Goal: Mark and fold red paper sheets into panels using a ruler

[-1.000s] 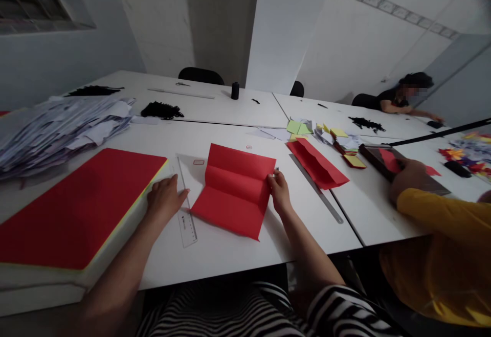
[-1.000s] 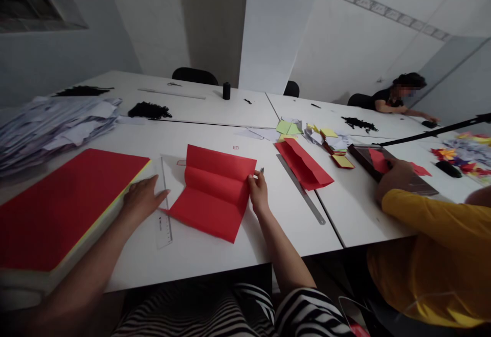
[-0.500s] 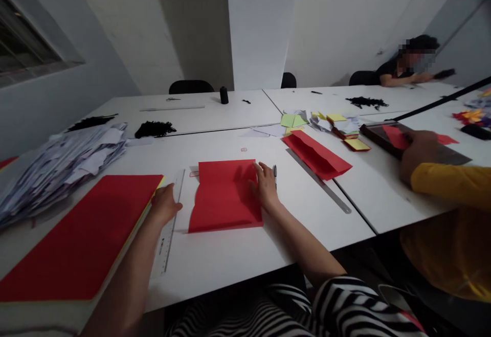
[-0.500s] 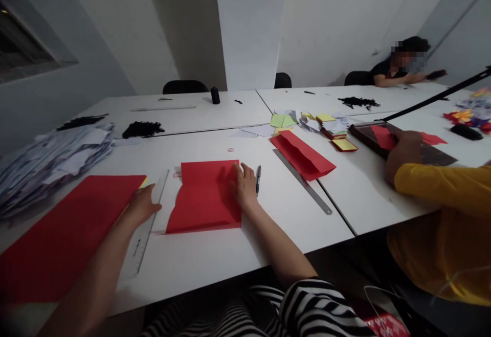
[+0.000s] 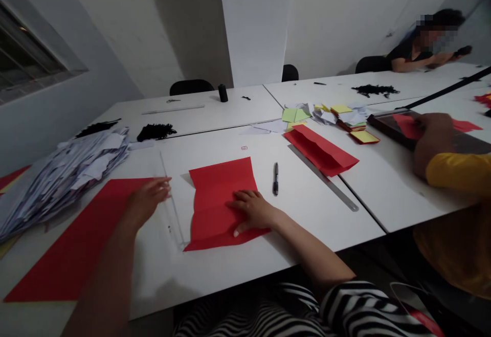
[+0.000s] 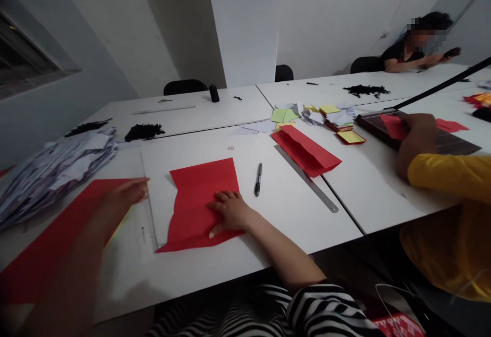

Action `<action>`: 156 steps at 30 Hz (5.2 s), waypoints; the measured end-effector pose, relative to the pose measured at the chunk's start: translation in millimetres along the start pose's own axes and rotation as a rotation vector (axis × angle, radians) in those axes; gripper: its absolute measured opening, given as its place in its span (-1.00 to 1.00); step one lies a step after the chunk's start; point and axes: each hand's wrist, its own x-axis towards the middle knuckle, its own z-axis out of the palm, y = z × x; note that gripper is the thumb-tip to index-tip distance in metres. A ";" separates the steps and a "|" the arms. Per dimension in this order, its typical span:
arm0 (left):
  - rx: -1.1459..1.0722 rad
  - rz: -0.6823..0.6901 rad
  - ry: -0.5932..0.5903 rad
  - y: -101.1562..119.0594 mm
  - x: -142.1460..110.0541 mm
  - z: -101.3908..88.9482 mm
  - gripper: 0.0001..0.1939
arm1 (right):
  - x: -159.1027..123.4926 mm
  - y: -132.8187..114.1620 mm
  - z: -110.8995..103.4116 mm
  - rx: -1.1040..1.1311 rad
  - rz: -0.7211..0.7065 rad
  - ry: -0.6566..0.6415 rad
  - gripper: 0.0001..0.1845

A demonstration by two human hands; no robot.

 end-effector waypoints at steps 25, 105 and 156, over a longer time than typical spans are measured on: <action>0.126 0.321 -0.112 19.7 -35.9 125.8 -0.57 | 4.4 7.3 -20.7 -0.095 -0.053 -0.202 -0.22; 0.354 0.496 -0.253 18.5 -29.8 129.5 -0.44 | 4.7 11.3 -17.4 -0.061 -0.068 -0.137 -0.27; 0.412 0.489 -0.326 15.5 -30.0 124.5 -0.41 | 5.5 12.2 -13.9 -0.060 -0.085 -0.100 -0.29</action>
